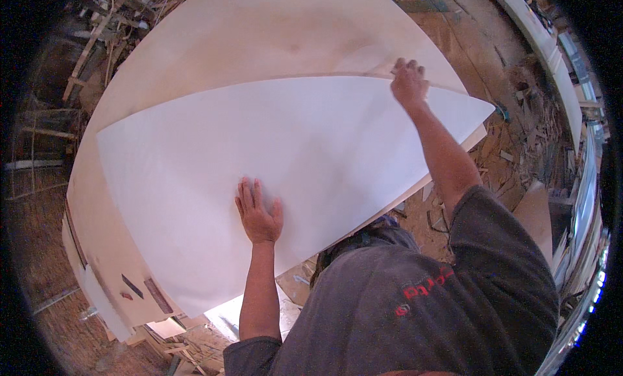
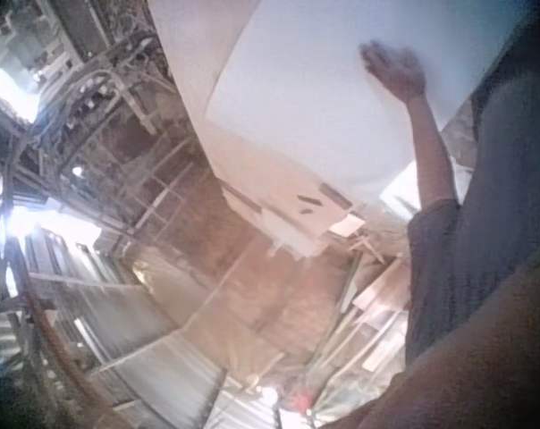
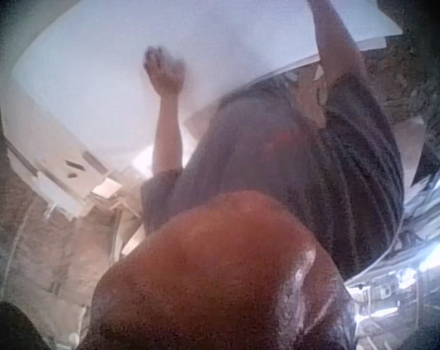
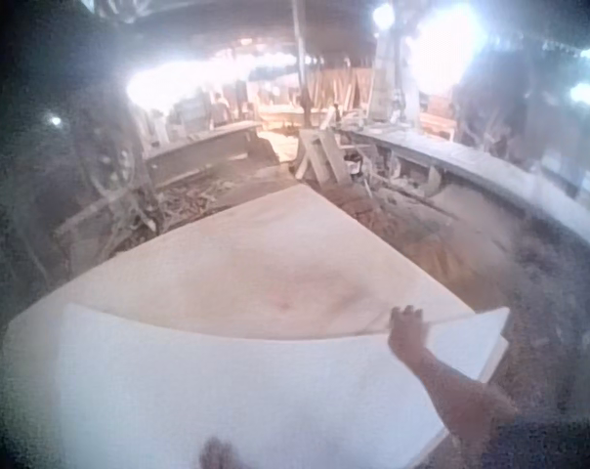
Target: The person sands the edges and surface of a white sheet on a workbench using a sanding block, then flips and repositions the sheet to continue sanding. The person then uses a utility knife to trim the edge of the sheet.
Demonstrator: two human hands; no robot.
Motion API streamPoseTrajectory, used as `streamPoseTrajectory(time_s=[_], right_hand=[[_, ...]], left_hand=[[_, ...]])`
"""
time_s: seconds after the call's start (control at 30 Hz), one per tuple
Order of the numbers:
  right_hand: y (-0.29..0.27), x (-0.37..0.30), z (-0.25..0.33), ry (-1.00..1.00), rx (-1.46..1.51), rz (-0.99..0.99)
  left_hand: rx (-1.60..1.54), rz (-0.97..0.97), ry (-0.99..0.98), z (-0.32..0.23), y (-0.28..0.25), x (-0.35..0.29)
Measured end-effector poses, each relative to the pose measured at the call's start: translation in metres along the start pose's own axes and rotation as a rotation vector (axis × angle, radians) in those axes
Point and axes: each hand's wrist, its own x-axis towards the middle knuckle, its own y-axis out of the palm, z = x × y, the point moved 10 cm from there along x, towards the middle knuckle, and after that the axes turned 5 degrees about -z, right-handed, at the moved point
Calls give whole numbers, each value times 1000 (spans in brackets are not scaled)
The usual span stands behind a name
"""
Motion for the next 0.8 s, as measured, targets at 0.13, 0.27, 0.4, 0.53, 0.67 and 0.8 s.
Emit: streamPoseTrajectory(time_s=[0.13, 0.27, 0.4, 0.53, 0.67, 0.8], right_hand=[[-13, -139, 137, -471, 16, -202], [-22, -162, 165, -475, 160, 76], [1, -60, 72, -86, 9, 4], [7, -9, -20, 60, -61, 132], [10, -38, -16, -41, -54, 274], [-21, -213, 106, -474, -53, 148]], left_hand=[[6, 12, 24, -3, -1, -6], [17, 8, 25, 2, -3, -11], [18, -17, 32, -1, -11, -9], [-13, -46, 54, -2, -8, -8], [21, -23, 58, -2, -3, -5], [51, -34, 40, 4, -1, -4]])
